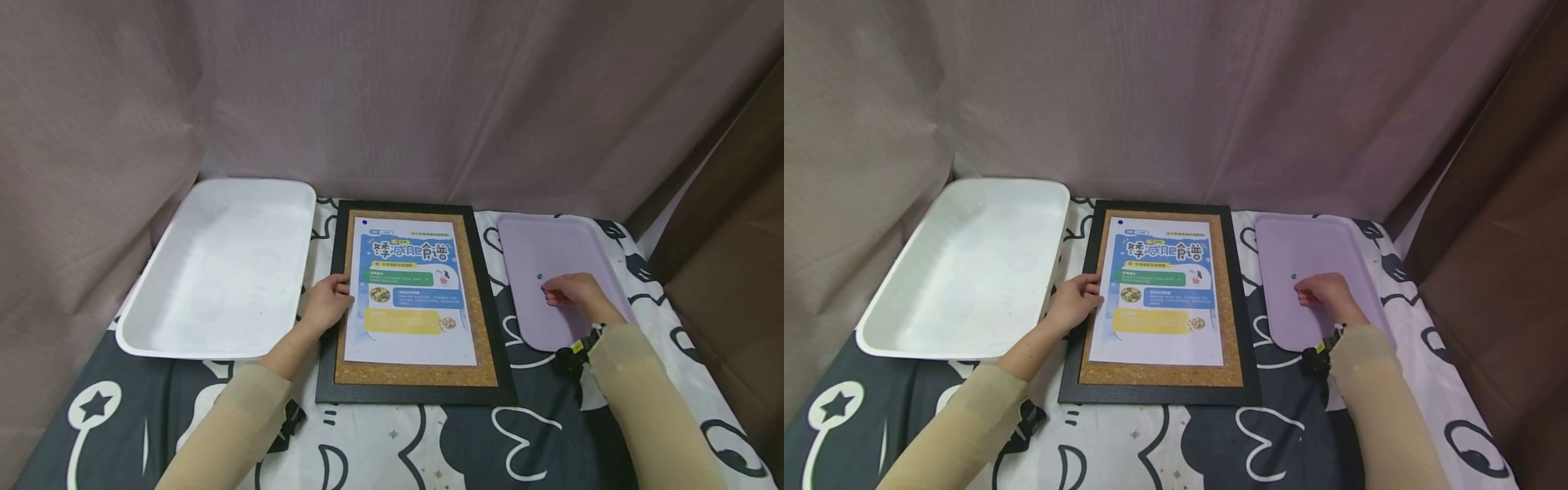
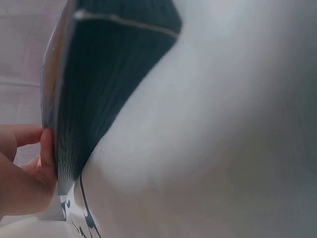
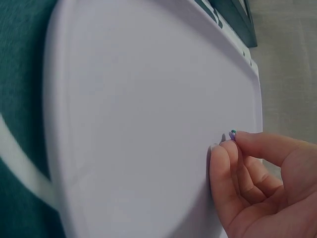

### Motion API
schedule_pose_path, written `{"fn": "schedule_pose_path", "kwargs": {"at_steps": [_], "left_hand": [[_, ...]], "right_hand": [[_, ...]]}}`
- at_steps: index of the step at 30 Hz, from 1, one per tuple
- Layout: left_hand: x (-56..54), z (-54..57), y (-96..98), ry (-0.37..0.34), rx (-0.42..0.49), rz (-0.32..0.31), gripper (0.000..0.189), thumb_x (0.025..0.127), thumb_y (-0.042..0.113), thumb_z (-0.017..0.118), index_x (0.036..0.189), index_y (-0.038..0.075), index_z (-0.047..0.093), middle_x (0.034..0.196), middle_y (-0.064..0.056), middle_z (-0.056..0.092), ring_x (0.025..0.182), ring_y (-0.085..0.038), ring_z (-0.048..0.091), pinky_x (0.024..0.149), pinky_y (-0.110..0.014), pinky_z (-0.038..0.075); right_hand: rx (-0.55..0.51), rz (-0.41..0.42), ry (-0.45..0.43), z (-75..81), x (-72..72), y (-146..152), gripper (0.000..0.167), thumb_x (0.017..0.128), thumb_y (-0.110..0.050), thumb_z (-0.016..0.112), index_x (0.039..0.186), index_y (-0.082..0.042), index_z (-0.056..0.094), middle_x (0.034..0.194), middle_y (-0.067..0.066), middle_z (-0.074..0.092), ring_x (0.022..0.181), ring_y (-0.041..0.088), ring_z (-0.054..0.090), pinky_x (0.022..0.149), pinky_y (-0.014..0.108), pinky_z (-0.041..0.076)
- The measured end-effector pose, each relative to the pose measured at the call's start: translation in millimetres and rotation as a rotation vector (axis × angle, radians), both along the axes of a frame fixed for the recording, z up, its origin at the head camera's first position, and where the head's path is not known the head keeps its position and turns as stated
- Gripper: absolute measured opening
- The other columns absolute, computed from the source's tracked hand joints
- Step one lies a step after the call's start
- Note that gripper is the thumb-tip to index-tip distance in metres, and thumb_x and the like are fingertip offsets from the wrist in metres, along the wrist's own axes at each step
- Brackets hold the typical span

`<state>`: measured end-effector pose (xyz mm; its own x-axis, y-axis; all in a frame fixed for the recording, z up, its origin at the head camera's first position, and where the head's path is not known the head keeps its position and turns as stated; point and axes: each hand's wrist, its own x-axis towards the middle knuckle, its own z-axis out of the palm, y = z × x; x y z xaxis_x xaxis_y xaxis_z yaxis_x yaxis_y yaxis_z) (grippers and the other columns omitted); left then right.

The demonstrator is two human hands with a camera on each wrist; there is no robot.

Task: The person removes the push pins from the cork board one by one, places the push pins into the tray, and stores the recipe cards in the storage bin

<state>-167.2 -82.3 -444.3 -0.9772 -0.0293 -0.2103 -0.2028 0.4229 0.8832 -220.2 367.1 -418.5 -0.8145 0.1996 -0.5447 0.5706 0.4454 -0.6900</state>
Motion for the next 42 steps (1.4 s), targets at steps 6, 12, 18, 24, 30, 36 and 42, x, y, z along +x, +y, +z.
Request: {"fn": "schedule_pose_path", "kwargs": {"at_steps": [6, 12, 18, 24, 30, 36, 42], "left_hand": [[-0.4, -0.7, 0.1, -0.003, -0.007, 0.004, 0.047, 0.085, 0.001, 0.06, 0.13, -0.003, 0.05, 0.101, -0.017, 0.065, 0.082, -0.019, 0.063, 0.062, -0.023, 0.053], [-0.8, -1.0, 0.5, -0.008, -0.006, 0.003, 0.046, 0.085, 0.001, 0.059, 0.13, -0.003, 0.049, 0.101, -0.017, 0.065, 0.081, -0.019, 0.062, 0.061, -0.022, 0.053], [-0.4, -0.7, 0.5, -0.011, 0.002, 0.004, 0.046, 0.085, 0.001, 0.059, 0.13, -0.003, 0.049, 0.101, -0.017, 0.065, 0.08, -0.018, 0.062, 0.061, -0.022, 0.052], [0.0, -0.2, 0.5, -0.007, 0.007, 0.003, 0.046, 0.085, 0.0, 0.059, 0.13, -0.004, 0.05, 0.101, -0.017, 0.065, 0.082, -0.02, 0.063, 0.062, -0.023, 0.053], [-1.6, -0.5, 0.2, 0.0, -0.008, 0.0, 0.046, 0.085, 0.001, 0.059, 0.13, -0.003, 0.049, 0.102, -0.017, 0.065, 0.083, -0.02, 0.063, 0.063, -0.023, 0.054], [-1.6, -0.2, 0.2, -0.005, 0.002, 0.0, 0.047, 0.085, 0.001, 0.059, 0.13, -0.003, 0.049, 0.101, -0.017, 0.065, 0.083, -0.02, 0.063, 0.063, -0.023, 0.054], [0.6, 0.5, 0.9, -0.011, 0.004, 0.003, 0.047, 0.085, 0.001, 0.059, 0.131, -0.003, 0.049, 0.102, -0.017, 0.065, 0.083, -0.02, 0.063, 0.062, -0.023, 0.053]], "right_hand": [[0.011, 0.014, 0.013, 0.4, 1.7, -0.7, 0.019, 0.09, -0.01, 0.055, 0.103, 0.004, 0.055, 0.061, -0.006, 0.061, 0.057, 0.005, 0.062, 0.061, 0.02, 0.056], [0.018, 0.017, 0.012, 0.3, 1.8, -1.1, 0.023, 0.09, -0.011, 0.055, 0.106, 0.006, 0.053, 0.061, -0.006, 0.061, 0.057, 0.005, 0.062, 0.062, 0.02, 0.056], [0.03, 0.015, 0.009, -0.8, 0.4, -0.6, 0.024, 0.09, -0.012, 0.056, 0.105, 0.006, 0.054, 0.061, -0.006, 0.062, 0.057, 0.005, 0.063, 0.062, 0.021, 0.056], [0.04, 0.025, 0.003, -0.1, 0.2, -0.6, 0.026, 0.091, -0.015, 0.055, 0.107, 0.006, 0.054, 0.061, -0.006, 0.062, 0.058, 0.005, 0.063, 0.062, 0.021, 0.056], [0.05, 0.011, 0.018, 8.5, -2.9, -0.8, 0.026, 0.092, -0.019, 0.056, 0.104, 0.003, 0.057, 0.06, -0.007, 0.063, 0.058, 0.006, 0.064, 0.063, 0.022, 0.056], [0.057, 0.006, 0.029, 26.4, -10.1, -4.2, 0.032, 0.094, -0.025, 0.052, 0.112, 0.001, 0.051, 0.062, -0.01, 0.062, 0.06, 0.004, 0.063, 0.065, 0.019, 0.054], [-0.006, 0.016, 0.085, 42.1, -25.2, -22.7, 0.027, 0.094, -0.025, 0.053, 0.109, -0.002, 0.052, 0.062, -0.012, 0.061, 0.06, 0.001, 0.062, 0.068, 0.019, 0.055]]}}
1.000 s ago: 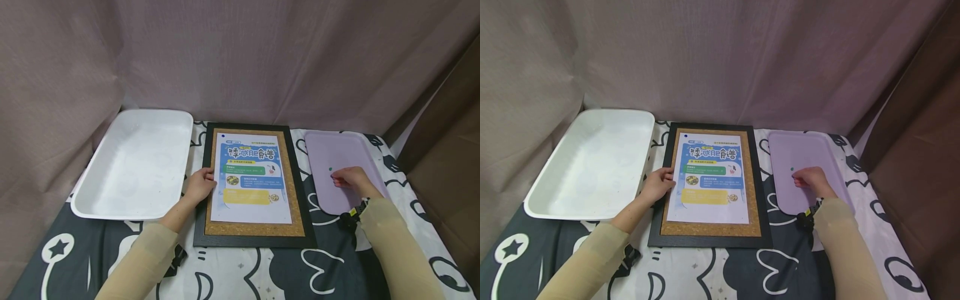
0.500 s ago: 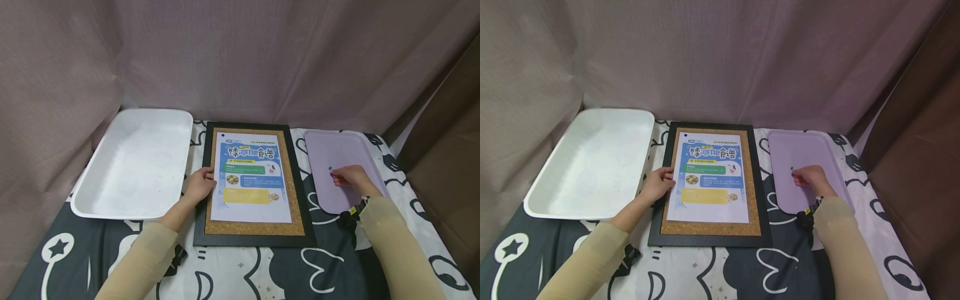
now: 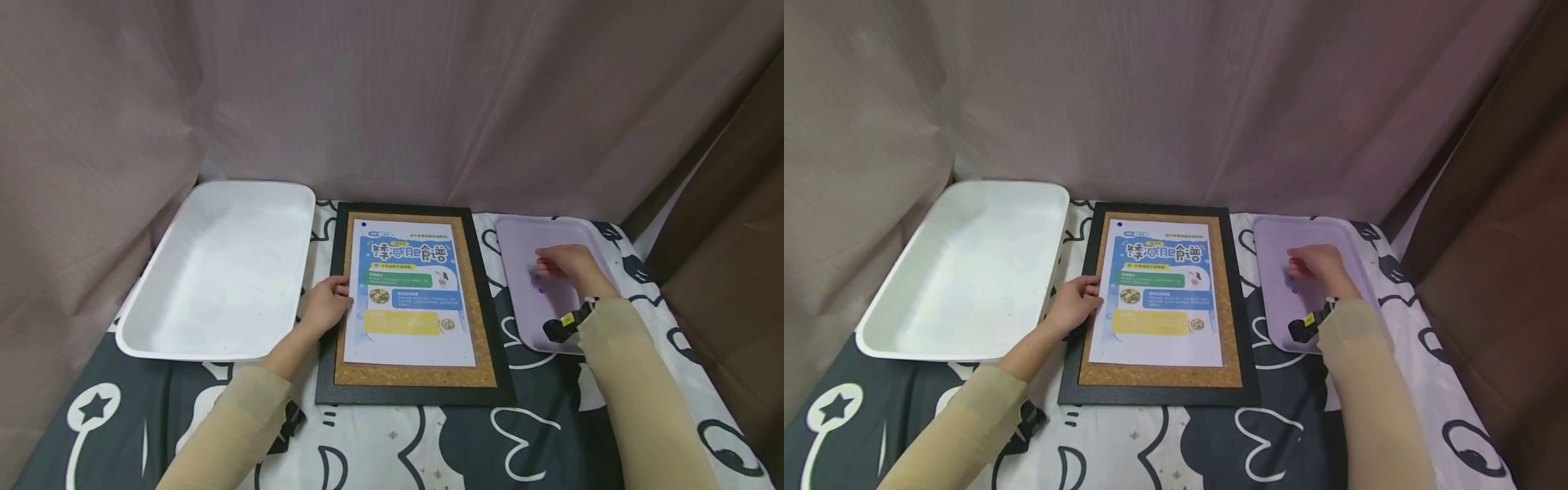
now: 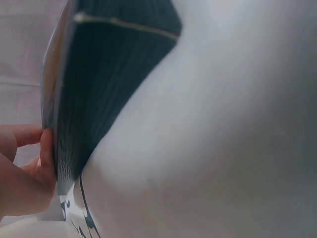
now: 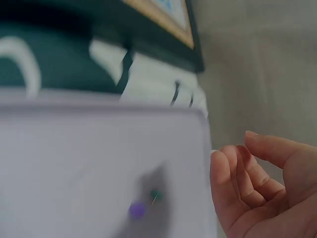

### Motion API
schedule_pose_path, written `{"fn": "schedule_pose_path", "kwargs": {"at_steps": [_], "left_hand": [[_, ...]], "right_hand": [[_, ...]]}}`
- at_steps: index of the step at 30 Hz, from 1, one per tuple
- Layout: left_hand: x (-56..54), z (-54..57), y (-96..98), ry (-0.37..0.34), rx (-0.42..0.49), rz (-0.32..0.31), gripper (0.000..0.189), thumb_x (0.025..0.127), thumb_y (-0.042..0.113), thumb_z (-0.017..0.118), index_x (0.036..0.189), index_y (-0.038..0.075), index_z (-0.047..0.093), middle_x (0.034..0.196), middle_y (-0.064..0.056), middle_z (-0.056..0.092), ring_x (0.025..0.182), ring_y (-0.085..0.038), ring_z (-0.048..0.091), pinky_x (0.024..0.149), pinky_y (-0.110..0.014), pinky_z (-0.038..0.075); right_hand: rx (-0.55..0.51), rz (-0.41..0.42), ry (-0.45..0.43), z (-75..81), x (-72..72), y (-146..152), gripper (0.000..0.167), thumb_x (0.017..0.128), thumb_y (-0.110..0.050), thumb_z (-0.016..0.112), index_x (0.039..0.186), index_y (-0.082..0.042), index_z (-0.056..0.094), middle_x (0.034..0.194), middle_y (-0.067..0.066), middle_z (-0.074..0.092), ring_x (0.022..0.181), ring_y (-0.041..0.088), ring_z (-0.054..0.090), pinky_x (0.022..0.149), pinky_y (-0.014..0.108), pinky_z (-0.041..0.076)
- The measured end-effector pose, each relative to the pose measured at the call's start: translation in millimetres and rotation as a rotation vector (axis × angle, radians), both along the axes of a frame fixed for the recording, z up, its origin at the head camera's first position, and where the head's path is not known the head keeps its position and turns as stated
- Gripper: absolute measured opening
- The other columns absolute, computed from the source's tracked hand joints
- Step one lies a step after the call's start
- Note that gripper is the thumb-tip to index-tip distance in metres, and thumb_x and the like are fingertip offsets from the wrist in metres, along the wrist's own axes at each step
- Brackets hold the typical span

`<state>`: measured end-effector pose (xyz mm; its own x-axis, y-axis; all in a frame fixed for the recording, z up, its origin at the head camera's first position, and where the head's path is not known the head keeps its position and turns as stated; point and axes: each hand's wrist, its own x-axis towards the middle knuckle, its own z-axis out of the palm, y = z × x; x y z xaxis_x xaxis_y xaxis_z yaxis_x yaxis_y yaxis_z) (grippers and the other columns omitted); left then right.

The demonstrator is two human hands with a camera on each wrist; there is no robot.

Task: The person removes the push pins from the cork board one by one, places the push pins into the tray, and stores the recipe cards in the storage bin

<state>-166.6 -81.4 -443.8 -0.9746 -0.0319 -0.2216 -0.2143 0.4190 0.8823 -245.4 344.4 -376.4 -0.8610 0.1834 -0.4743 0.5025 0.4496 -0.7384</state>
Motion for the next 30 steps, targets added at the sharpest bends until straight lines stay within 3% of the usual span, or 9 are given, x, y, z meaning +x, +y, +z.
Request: {"fn": "schedule_pose_path", "kwargs": {"at_steps": [4, 10, 18, 22, 28, 30], "left_hand": [[0.2, 0.8, 0.1, 0.001, -0.001, 0.0, 0.046, 0.086, 0.001, 0.059, 0.131, -0.002, 0.049, 0.102, -0.016, 0.065, 0.083, -0.02, 0.063, 0.063, -0.023, 0.054], [0.1, 0.3, -0.2, -0.008, -0.006, 0.0, 0.047, 0.086, 0.002, 0.059, 0.132, -0.001, 0.048, 0.103, -0.015, 0.065, 0.085, -0.02, 0.064, 0.064, -0.023, 0.054], [2.0, -1.0, 0.1, -0.004, 0.009, 0.009, 0.047, 0.086, 0.001, 0.059, 0.132, -0.001, 0.048, 0.102, -0.016, 0.065, 0.083, -0.019, 0.063, 0.063, -0.023, 0.054], [4.9, -2.0, -0.8, 0.001, 0.006, 0.011, 0.047, 0.085, 0.001, 0.06, 0.131, -0.002, 0.049, 0.102, -0.016, 0.065, 0.083, -0.019, 0.064, 0.065, -0.024, 0.055], [10.4, 0.4, -2.1, 0.013, 0.008, 0.021, 0.047, 0.085, 0.001, 0.06, 0.131, -0.002, 0.049, 0.101, -0.016, 0.065, 0.082, -0.019, 0.064, 0.064, -0.024, 0.055], [12.6, 1.1, -2.0, 0.017, 0.015, 0.025, 0.047, 0.085, 0.001, 0.06, 0.13, -0.002, 0.049, 0.101, -0.016, 0.066, 0.081, -0.019, 0.064, 0.064, -0.024, 0.055]], "right_hand": [[-0.023, 0.012, 0.063, 9.7, -10.1, -23.9, 0.021, 0.092, -0.024, 0.056, 0.101, -0.004, 0.057, 0.062, -0.012, 0.061, 0.06, 0.002, 0.062, 0.072, 0.021, 0.055], [-0.103, 0.032, 0.125, 23.2, -27.0, -66.5, 0.02, 0.091, -0.016, 0.058, 0.101, 0.001, 0.055, 0.056, -0.01, 0.06, 0.052, 0.001, 0.059, 0.063, 0.019, 0.055], [-0.057, 0.045, 0.168, 26.5, -47.9, -127.0, 0.041, 0.091, -0.021, 0.06, 0.12, 0.007, 0.054, 0.064, -0.006, 0.057, 0.055, 0.004, 0.058, 0.061, 0.018, 0.054], [-0.117, 0.08, 0.155, 24.2, -53.5, -157.5, 0.04, 0.09, -0.017, 0.061, 0.12, 0.009, 0.055, 0.063, -0.004, 0.057, 0.053, 0.005, 0.058, 0.058, 0.018, 0.054], [-0.124, 0.131, 0.13, 21.6, -59.7, -201.6, 0.035, 0.089, -0.017, 0.062, 0.116, 0.005, 0.06, 0.072, 0.002, 0.06, 0.057, 0.008, 0.059, 0.085, 0.034, 0.055], [-0.117, 0.158, 0.128, 20.3, -61.3, -215.3, 0.034, 0.089, -0.018, 0.062, 0.115, 0.003, 0.061, 0.075, 0.002, 0.06, 0.059, 0.009, 0.059, 0.089, 0.037, 0.053]]}}
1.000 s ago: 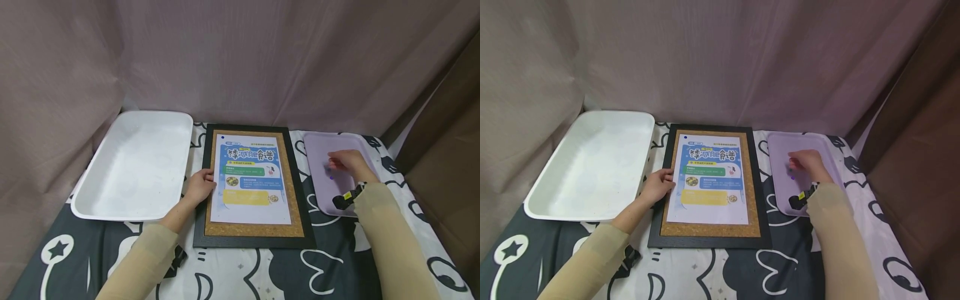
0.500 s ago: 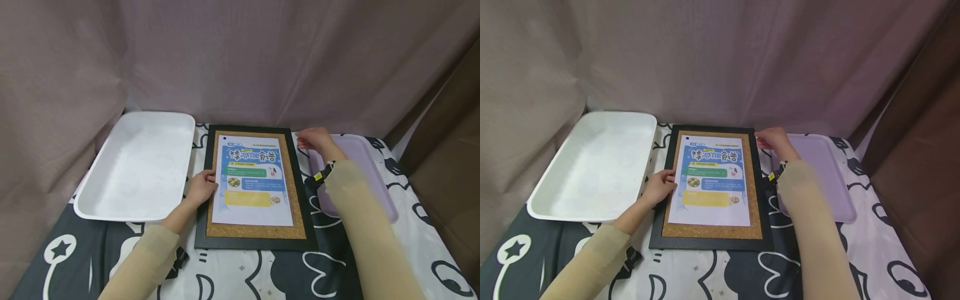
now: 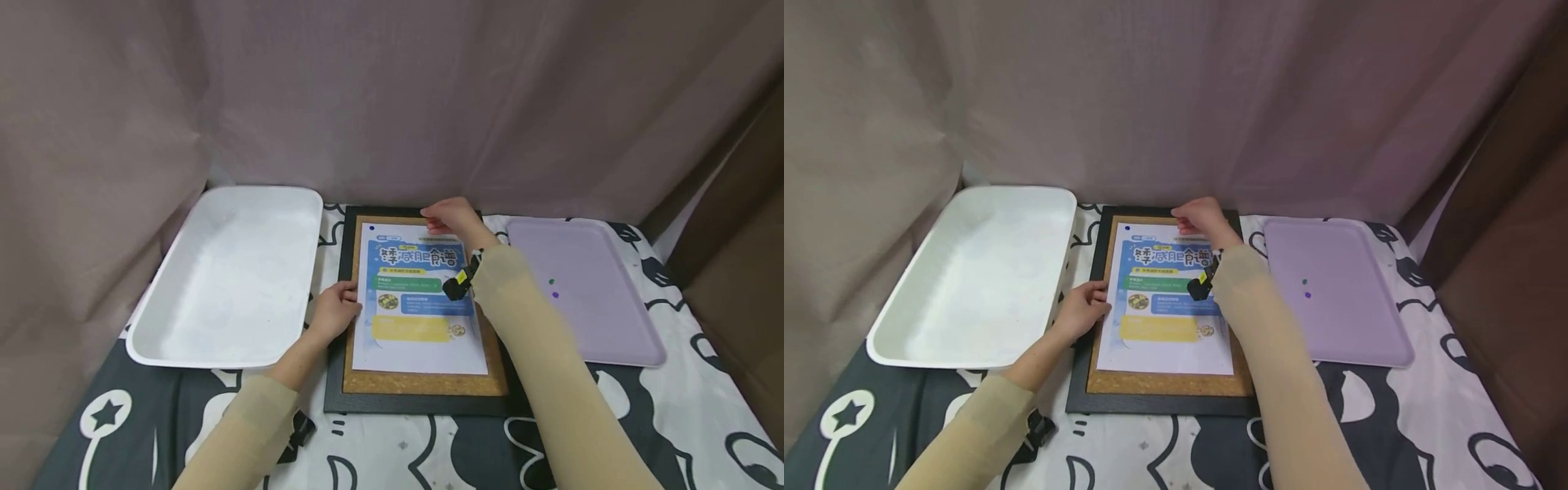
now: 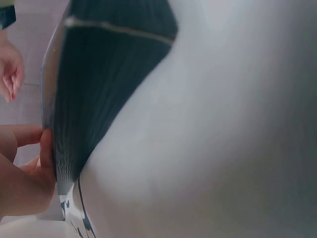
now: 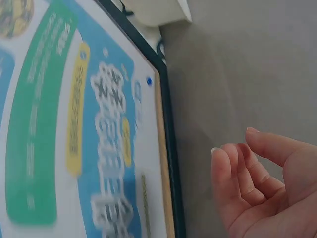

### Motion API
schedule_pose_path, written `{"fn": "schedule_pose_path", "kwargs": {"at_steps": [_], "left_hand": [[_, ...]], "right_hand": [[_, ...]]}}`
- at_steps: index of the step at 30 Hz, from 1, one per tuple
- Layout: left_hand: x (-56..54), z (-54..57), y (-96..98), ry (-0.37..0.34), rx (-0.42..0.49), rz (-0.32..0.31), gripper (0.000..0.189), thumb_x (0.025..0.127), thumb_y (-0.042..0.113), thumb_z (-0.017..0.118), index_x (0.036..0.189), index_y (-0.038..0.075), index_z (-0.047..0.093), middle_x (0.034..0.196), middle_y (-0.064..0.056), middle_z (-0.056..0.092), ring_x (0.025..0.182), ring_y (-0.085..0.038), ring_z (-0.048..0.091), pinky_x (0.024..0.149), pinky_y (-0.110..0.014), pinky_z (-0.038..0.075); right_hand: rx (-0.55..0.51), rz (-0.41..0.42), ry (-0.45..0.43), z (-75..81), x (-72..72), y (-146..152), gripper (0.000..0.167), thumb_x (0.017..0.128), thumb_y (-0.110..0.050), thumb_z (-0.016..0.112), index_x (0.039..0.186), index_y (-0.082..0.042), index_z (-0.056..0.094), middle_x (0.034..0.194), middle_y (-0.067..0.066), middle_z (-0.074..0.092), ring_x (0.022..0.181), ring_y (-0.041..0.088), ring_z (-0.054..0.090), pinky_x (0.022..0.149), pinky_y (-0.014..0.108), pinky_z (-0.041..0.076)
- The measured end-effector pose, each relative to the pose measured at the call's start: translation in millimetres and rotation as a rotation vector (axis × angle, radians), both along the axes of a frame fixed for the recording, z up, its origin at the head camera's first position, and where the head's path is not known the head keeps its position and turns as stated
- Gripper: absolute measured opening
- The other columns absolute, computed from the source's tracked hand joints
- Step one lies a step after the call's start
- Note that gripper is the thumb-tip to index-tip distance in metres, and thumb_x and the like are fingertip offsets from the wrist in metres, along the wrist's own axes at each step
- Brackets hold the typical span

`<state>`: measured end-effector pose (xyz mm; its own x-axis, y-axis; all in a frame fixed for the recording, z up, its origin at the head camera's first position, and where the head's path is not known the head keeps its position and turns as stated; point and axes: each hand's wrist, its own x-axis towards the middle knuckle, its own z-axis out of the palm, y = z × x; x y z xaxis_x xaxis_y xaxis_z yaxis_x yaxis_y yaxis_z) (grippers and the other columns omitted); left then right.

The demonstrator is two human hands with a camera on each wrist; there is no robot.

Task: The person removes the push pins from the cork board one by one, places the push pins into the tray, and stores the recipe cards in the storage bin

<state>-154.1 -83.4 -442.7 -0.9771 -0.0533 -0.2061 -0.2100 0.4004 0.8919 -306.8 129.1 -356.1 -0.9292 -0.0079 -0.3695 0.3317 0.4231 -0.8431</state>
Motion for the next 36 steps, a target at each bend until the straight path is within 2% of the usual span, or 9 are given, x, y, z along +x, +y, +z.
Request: {"fn": "schedule_pose_path", "kwargs": {"at_steps": [5, 10, 18, 20, 24, 29, 33, 36], "left_hand": [[5.2, -1.0, -0.4, 0.017, 0.007, 0.011, 0.047, 0.083, 0.0, 0.061, 0.129, -0.004, 0.05, 0.099, -0.016, 0.066, 0.08, -0.018, 0.064, 0.064, -0.024, 0.055], [8.0, -0.3, 0.1, 0.034, 0.014, 0.015, 0.047, 0.083, -0.001, 0.061, 0.128, -0.004, 0.051, 0.098, -0.016, 0.066, 0.08, -0.018, 0.065, 0.064, -0.024, 0.055], [12.9, -0.2, 3.7, 0.022, 0.013, 0.008, 0.047, 0.083, -0.001, 0.061, 0.129, -0.004, 0.05, 0.097, -0.015, 0.066, 0.078, -0.015, 0.063, 0.064, -0.023, 0.054], [14.8, 0.4, 5.1, 0.025, 0.012, 0.006, 0.047, 0.083, -0.001, 0.061, 0.129, -0.004, 0.051, 0.097, -0.015, 0.065, 0.079, -0.015, 0.063, 0.065, -0.023, 0.054], [18.5, 2.9, 7.9, 0.025, 0.019, -0.005, 0.047, 0.083, -0.001, 0.06, 0.129, -0.005, 0.05, 0.097, -0.015, 0.065, 0.08, -0.016, 0.063, 0.069, -0.024, 0.055], [22.0, 4.6, 10.4, 0.034, 0.023, -0.002, 0.047, 0.082, -0.002, 0.061, 0.128, -0.005, 0.051, 0.096, -0.015, 0.065, 0.08, -0.016, 0.063, 0.07, -0.025, 0.055], [23.4, 5.8, 12.2, 0.045, 0.017, -0.003, 0.047, 0.081, -0.002, 0.061, 0.127, -0.005, 0.052, 0.096, -0.015, 0.065, 0.08, -0.016, 0.063, 0.071, -0.025, 0.055], [24.7, 6.2, 13.3, 0.048, 0.014, -0.005, 0.046, 0.081, -0.002, 0.061, 0.126, -0.005, 0.052, 0.095, -0.014, 0.065, 0.079, -0.014, 0.062, 0.071, -0.025, 0.054]], "right_hand": [[-0.022, 0.052, -0.023, -6.8, -2.0, -30.3, 0.032, 0.088, -0.018, 0.064, 0.113, 0.002, 0.063, 0.074, 0.002, 0.059, 0.058, 0.009, 0.059, 0.084, 0.033, 0.055], [-0.061, 0.078, -0.024, -13.2, -1.9, -50.2, 0.034, 0.088, -0.018, 0.063, 0.114, 0.004, 0.062, 0.074, 0.002, 0.058, 0.058, 0.008, 0.058, 0.091, 0.038, 0.052], [-0.081, 0.058, -0.043, -21.5, -2.6, -64.1, 0.03, 0.09, -0.017, 0.061, 0.112, 0.004, 0.062, 0.07, 0.002, 0.058, 0.057, 0.008, 0.058, 0.09, 0.036, 0.053], [-0.097, 0.04, -0.053, -24.6, -2.6, -65.9, 0.03, 0.09, -0.015, 0.061, 0.112, 0.004, 0.062, 0.072, 0.003, 0.059, 0.057, 0.009, 0.058, 0.087, 0.034, 0.054], [-0.124, 0.02, -0.071, -34.1, -1.9, -69.0, 0.031, 0.09, -0.012, 0.06, 0.115, 0.007, 0.059, 0.071, 0.004, 0.06, 0.056, 0.009, 0.06, 0.071, 0.027, 0.057], [-0.113, 0.027, -0.061, -48.8, -1.8, -73.1, 0.033, 0.088, -0.012, 0.062, 0.114, 0.008, 0.056, 0.062, 0.001, 0.059, 0.049, 0.008, 0.06, 0.055, 0.023, 0.055], [-0.063, 0.036, -0.023, -54.5, -2.6, -75.7, 0.024, 0.089, -0.013, 0.062, 0.102, 0.006, 0.06, 0.056, 0.001, 0.057, 0.045, 0.008, 0.057, 0.048, 0.021, 0.053], [0.002, 0.064, 0.013, -55.8, -1.3, -77.2, 0.015, 0.089, -0.012, 0.061, 0.091, 0.002, 0.06, 0.057, 0.001, 0.056, 0.046, 0.008, 0.055, 0.048, 0.021, 0.052]]}}
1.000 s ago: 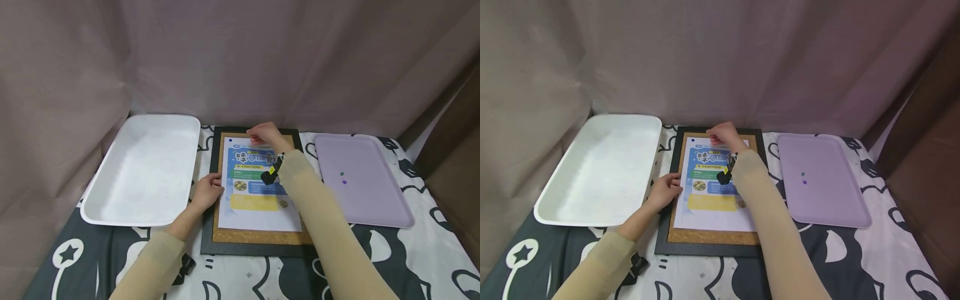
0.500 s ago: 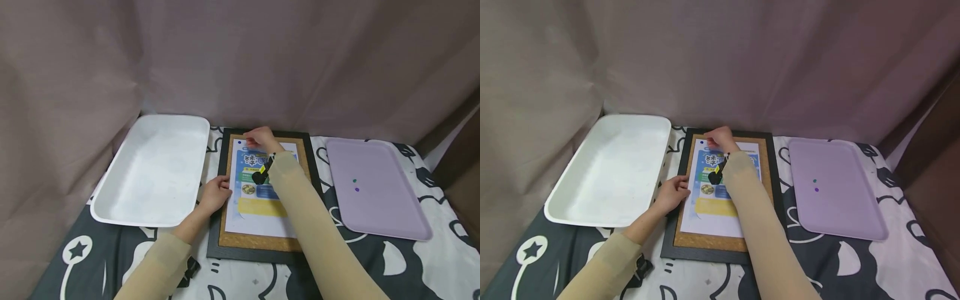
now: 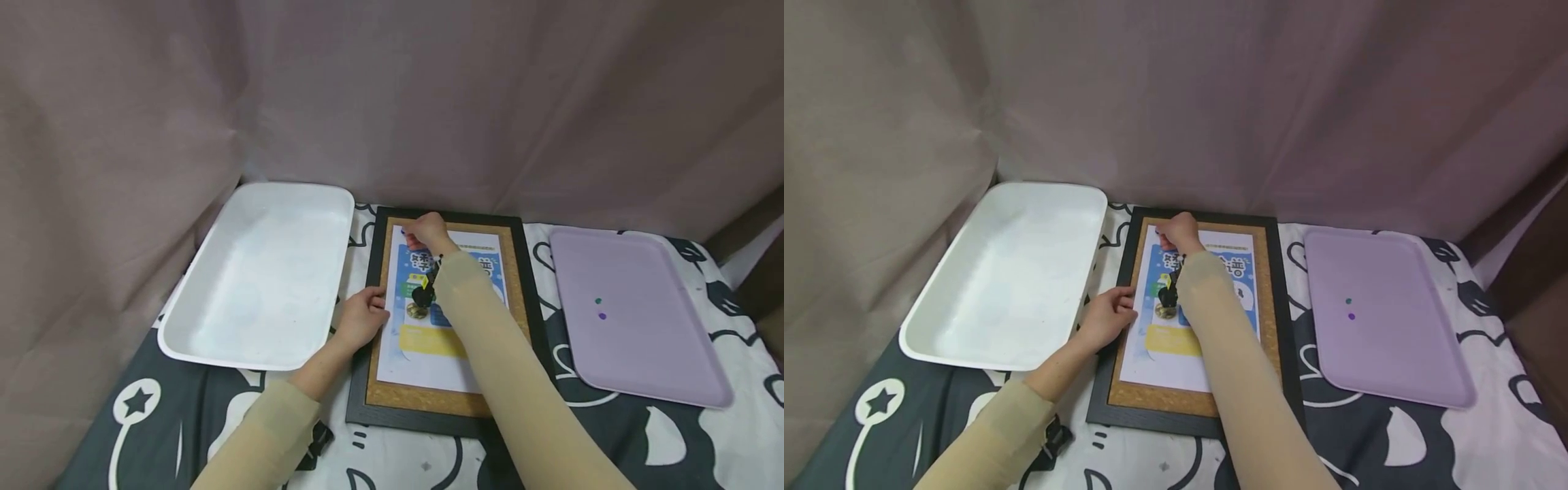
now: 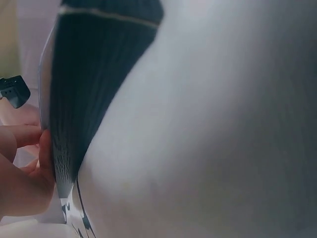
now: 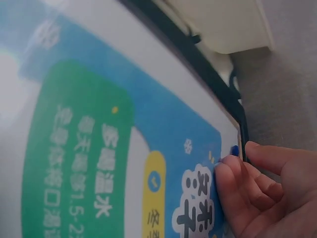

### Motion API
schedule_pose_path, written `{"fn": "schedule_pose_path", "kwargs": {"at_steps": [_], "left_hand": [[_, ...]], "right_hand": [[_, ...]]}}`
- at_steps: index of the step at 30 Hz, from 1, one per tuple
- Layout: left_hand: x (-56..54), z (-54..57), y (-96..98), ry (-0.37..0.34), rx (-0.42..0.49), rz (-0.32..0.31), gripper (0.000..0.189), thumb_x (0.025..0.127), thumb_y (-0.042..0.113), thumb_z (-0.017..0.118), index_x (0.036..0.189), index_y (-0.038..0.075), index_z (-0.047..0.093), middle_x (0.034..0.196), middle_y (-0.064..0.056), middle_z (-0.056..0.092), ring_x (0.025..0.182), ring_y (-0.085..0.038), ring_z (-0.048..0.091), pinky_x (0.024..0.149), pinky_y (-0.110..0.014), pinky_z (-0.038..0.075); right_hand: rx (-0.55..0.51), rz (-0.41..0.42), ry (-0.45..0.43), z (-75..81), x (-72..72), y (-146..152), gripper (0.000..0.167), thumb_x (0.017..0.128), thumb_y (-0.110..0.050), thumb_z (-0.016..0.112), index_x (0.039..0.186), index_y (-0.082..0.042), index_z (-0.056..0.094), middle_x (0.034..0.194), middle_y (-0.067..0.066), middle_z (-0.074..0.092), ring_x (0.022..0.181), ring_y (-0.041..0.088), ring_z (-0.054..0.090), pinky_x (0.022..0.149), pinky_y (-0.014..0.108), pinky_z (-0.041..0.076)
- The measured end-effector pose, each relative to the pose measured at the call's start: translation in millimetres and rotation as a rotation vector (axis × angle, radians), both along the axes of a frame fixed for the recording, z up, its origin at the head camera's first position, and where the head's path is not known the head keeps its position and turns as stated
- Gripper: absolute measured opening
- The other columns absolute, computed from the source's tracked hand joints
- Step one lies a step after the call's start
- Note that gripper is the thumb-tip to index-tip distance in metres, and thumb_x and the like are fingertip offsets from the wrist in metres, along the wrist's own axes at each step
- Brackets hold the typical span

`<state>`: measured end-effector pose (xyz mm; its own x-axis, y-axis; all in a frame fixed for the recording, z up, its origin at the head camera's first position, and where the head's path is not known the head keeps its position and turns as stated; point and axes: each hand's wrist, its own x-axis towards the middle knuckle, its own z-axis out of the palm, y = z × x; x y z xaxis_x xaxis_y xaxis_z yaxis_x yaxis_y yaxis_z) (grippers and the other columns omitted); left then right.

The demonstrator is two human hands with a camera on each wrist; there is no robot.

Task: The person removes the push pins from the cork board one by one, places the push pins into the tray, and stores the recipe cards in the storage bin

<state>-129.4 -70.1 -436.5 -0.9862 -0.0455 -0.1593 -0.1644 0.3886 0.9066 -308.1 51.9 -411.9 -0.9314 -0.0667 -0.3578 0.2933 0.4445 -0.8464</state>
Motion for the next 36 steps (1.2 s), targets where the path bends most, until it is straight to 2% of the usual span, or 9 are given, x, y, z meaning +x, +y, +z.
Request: {"fn": "schedule_pose_path", "kwargs": {"at_steps": [3, 7, 10, 14, 19, 25, 29, 36], "left_hand": [[2.0, 0.2, 1.6, -0.001, -0.008, -0.013, 0.045, 0.082, -0.002, 0.06, 0.126, -0.006, 0.052, 0.094, -0.014, 0.065, 0.077, -0.012, 0.06, 0.069, -0.022, 0.053], [4.2, 0.9, 4.0, 0.013, -0.018, -0.032, 0.045, 0.082, -0.003, 0.06, 0.126, -0.007, 0.052, 0.093, -0.014, 0.065, 0.075, -0.011, 0.058, 0.068, -0.021, 0.052], [5.0, 1.6, 5.5, 0.024, -0.022, -0.043, 0.044, 0.082, -0.003, 0.06, 0.125, -0.007, 0.053, 0.093, -0.015, 0.064, 0.075, -0.011, 0.058, 0.067, -0.021, 0.051], [5.8, 2.0, 6.8, 0.017, -0.03, -0.054, 0.044, 0.082, -0.002, 0.06, 0.126, -0.006, 0.053, 0.094, -0.014, 0.065, 0.076, -0.011, 0.058, 0.067, -0.021, 0.051], [5.7, 2.3, 5.7, 0.006, -0.037, -0.055, 0.045, 0.082, -0.002, 0.061, 0.126, -0.006, 0.052, 0.094, -0.013, 0.064, 0.077, -0.012, 0.059, 0.069, -0.022, 0.053], [2.5, 0.4, 2.2, -0.01, -0.037, -0.049, 0.045, 0.083, -0.001, 0.06, 0.127, -0.005, 0.052, 0.097, -0.013, 0.064, 0.081, -0.015, 0.061, 0.072, -0.024, 0.054], [0.3, -1.4, -0.6, -0.01, -0.041, -0.046, 0.046, 0.083, -0.001, 0.06, 0.128, -0.004, 0.051, 0.097, -0.013, 0.064, 0.082, -0.016, 0.062, 0.072, -0.025, 0.055], [-4.4, -4.7, -4.3, -0.01, -0.055, -0.041, 0.045, 0.083, 0.0, 0.06, 0.127, -0.004, 0.052, 0.097, -0.013, 0.064, 0.082, -0.015, 0.061, 0.072, -0.024, 0.054]], "right_hand": [[0.123, 0.051, 0.061, -0.3, 4.8, 0.2, 0.013, 0.089, -0.011, 0.058, 0.08, -0.002, 0.058, 0.058, 0.002, 0.054, 0.049, 0.01, 0.055, 0.051, 0.022, 0.053], [0.285, 0.11, 0.169, 1.9, 13.7, 0.9, 0.025, 0.09, -0.01, 0.056, 0.066, -0.006, 0.053, 0.054, 0.003, 0.052, 0.052, 0.016, 0.056, 0.058, 0.027, 0.053], [0.337, 0.138, 0.204, 4.1, 18.3, 2.4, 0.03, 0.091, -0.01, 0.054, 0.061, -0.008, 0.05, 0.053, 0.003, 0.05, 0.052, 0.017, 0.055, 0.057, 0.027, 0.05], [0.349, 0.169, 0.173, 4.4, 18.4, 5.9, 0.03, 0.093, -0.011, 0.053, 0.063, -0.006, 0.052, 0.054, 0.002, 0.048, 0.053, 0.016, 0.051, 0.057, 0.025, 0.045], [0.296, 0.194, 0.124, 2.5, 15.3, 8.8, 0.023, 0.092, -0.011, 0.054, 0.072, -0.001, 0.059, 0.054, -0.001, 0.046, 0.054, 0.013, 0.048, 0.058, 0.023, 0.042], [0.13, 0.185, 0.081, 0.1, 13.4, 12.7, 0.015, 0.091, -0.008, 0.057, 0.09, 0.005, 0.064, 0.065, 0.001, 0.054, 0.056, 0.009, 0.052, 0.056, 0.019, 0.047], [0.042, 0.156, 0.031, 0.0, 13.3, 13.9, 0.018, 0.089, -0.007, 0.059, 0.101, 0.006, 0.064, 0.076, 0.005, 0.06, 0.059, 0.008, 0.057, 0.058, 0.019, 0.052], [-0.079, 0.1, -0.05, 3.1, 14.4, 18.0, 0.024, 0.088, -0.007, 0.062, 0.108, 0.005, 0.062, 0.08, 0.005, 0.062, 0.062, 0.008, 0.061, 0.07, 0.024, 0.057]]}}
